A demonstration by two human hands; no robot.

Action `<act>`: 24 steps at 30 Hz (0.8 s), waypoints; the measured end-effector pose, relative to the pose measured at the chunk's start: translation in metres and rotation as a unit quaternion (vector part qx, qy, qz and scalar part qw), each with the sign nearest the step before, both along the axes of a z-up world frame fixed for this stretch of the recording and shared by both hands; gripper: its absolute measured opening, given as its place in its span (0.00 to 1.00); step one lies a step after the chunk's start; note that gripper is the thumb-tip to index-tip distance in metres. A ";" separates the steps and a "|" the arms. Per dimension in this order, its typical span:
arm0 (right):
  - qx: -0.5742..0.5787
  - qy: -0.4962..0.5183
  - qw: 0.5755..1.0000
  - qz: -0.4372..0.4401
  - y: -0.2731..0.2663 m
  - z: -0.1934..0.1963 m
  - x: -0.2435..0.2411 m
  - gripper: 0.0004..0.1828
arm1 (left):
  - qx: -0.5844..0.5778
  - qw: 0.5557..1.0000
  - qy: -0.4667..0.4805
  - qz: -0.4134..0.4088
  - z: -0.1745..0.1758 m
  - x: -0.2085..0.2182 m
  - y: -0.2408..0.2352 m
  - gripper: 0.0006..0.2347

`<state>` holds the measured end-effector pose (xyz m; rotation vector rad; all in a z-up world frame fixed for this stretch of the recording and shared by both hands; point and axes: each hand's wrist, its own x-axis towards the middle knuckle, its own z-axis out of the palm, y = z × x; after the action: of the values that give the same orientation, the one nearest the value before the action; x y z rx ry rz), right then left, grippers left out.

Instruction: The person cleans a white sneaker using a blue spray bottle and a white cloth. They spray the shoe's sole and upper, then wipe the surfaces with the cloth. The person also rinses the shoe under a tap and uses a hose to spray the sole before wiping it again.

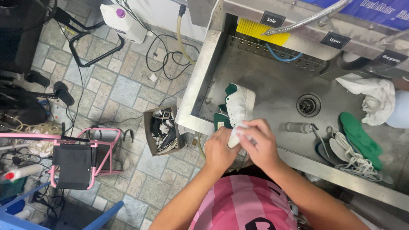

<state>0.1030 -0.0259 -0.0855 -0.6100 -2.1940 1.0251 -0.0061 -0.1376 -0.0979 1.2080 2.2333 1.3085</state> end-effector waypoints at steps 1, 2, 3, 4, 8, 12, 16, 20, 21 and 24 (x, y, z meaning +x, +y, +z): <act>-0.032 -0.009 0.999 -0.011 0.009 -0.001 0.001 0.05 | 0.006 1.000 0.005 0.000 0.001 0.003 0.001 0.08; -0.046 -0.009 0.998 -0.029 0.011 -0.002 0.001 0.05 | 0.007 1.000 0.001 0.002 0.001 0.005 0.002 0.08; -0.059 -0.005 0.997 -0.048 0.014 -0.002 -0.001 0.05 | 0.010 1.000 -0.001 0.001 0.001 0.004 0.004 0.07; -0.072 -0.002 0.995 -0.067 0.015 -0.002 -0.003 0.05 | 0.013 1.000 -0.002 0.001 0.000 0.003 0.006 0.07; 0.032 0.028 0.999 -0.007 -0.021 0.000 0.004 0.08 | -0.016 1.000 -0.008 0.006 -0.001 -0.004 0.003 0.09; -0.045 0.022 0.997 -0.058 0.014 -0.018 -0.002 0.06 | 0.008 1.000 -0.019 0.012 0.001 -0.005 0.001 0.09; -0.075 0.004 0.993 -0.090 0.003 -0.014 -0.005 0.07 | 0.017 1.000 -0.009 0.012 -0.002 -0.009 0.004 0.09; 0.062 0.053 0.997 0.013 -0.035 0.000 -0.007 0.09 | 0.014 0.999 -0.037 0.010 -0.005 -0.016 0.001 0.10; 0.039 0.058 0.998 0.001 -0.027 -0.003 -0.007 0.09 | 0.010 0.999 -0.030 0.021 -0.006 -0.014 0.005 0.10; -0.108 0.050 0.991 -0.063 0.007 -0.018 -0.008 0.05 | 0.012 0.999 -0.030 0.026 -0.003 -0.009 0.002 0.09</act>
<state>0.0951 -0.0190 -0.1036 -0.7671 -1.9457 1.2079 -0.0150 -0.1357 -0.1008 1.1112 2.2276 1.3759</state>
